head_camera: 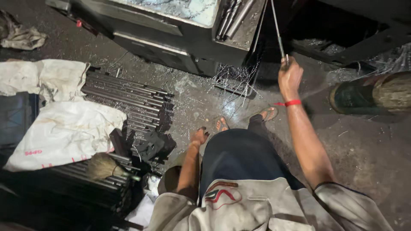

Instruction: The person uses a long metal rod to sweep metal shavings from a machine tray into a bucket. They repeatedly clear the tray and floor area around the machine, occasionally picking up small metal parts by hand and placing them into the bucket.

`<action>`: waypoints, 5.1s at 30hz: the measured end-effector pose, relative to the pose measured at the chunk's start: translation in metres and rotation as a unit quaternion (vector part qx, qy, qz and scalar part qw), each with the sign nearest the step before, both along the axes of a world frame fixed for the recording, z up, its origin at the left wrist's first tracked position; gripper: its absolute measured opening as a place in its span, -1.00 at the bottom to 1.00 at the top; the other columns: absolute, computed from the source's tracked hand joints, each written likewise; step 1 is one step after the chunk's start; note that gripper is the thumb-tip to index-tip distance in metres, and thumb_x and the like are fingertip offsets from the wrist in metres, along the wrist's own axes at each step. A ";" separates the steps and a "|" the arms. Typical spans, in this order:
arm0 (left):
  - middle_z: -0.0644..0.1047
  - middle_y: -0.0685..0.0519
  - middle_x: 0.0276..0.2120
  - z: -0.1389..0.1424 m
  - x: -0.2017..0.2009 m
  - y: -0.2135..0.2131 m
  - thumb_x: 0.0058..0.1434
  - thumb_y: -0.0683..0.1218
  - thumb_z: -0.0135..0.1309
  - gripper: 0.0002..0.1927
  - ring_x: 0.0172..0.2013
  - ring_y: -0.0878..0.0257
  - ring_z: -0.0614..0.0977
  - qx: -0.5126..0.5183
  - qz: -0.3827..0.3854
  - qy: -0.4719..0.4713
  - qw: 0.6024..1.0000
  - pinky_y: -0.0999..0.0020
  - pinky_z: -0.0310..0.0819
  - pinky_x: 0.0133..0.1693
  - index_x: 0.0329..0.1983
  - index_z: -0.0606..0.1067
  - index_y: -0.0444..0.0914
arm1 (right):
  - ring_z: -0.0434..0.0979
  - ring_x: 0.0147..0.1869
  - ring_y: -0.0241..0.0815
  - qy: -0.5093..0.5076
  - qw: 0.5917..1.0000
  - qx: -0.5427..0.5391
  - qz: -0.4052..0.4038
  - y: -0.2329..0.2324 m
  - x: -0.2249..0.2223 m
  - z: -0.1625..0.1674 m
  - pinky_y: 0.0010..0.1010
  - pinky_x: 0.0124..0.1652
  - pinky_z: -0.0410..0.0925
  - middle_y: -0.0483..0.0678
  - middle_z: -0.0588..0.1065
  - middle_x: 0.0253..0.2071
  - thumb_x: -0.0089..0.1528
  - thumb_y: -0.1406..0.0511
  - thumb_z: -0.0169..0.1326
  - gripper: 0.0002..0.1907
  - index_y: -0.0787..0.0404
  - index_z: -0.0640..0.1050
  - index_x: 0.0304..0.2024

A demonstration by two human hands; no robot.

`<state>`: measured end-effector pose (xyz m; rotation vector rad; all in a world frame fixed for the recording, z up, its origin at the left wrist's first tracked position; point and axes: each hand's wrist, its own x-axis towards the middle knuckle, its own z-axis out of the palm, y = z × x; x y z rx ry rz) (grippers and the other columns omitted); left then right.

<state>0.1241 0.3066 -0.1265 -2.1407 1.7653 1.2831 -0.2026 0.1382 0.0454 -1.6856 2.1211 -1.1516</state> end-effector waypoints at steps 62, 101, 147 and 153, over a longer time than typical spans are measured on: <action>0.48 -0.26 0.19 -0.021 0.029 0.021 0.33 0.18 0.06 -0.45 0.20 -0.21 0.50 0.078 -0.029 -0.051 0.995 -0.07 0.40 0.17 0.26 0.39 -0.20 | 0.33 -0.55 -0.38 -0.467 0.865 0.128 -0.128 0.163 -0.042 -0.082 -0.53 -0.60 0.13 -0.15 0.46 -0.44 0.34 0.25 0.22 -0.80 0.23 0.60 -0.07; 0.51 -0.23 0.15 -0.011 0.009 -0.011 0.28 0.15 0.10 -0.52 0.19 -0.18 0.52 -0.011 0.012 -0.005 1.000 -0.01 0.42 0.18 0.18 0.47 -0.17 | 0.33 -0.67 -0.37 -0.491 0.854 0.170 0.011 0.122 -0.005 -0.087 -0.52 -0.69 0.09 -0.02 0.51 -0.54 0.22 0.34 0.21 -0.67 0.25 0.58 0.03; 0.60 -0.29 -0.05 0.041 0.258 -0.321 0.21 0.07 0.21 -0.57 0.00 -0.23 0.60 -0.095 0.001 0.000 0.995 -0.04 0.50 0.00 0.03 0.54 -0.28 | 0.27 -0.70 -0.33 -0.574 0.803 0.152 -0.058 -0.188 0.232 -0.020 -0.49 -0.72 0.07 -0.03 0.46 -0.52 0.31 0.38 0.02 -0.75 0.13 0.42 0.04; 0.63 -0.23 -0.06 0.029 0.273 -0.340 0.18 0.14 0.22 -0.52 0.00 -0.15 0.65 -0.009 0.021 0.017 1.000 -0.02 0.53 0.00 0.03 0.55 -0.25 | 0.24 -0.71 -0.34 -0.581 0.787 0.193 -0.080 -0.195 0.232 -0.019 -0.48 -0.75 0.04 -0.03 0.46 -0.52 0.27 0.42 0.01 -0.79 0.15 0.46 -0.04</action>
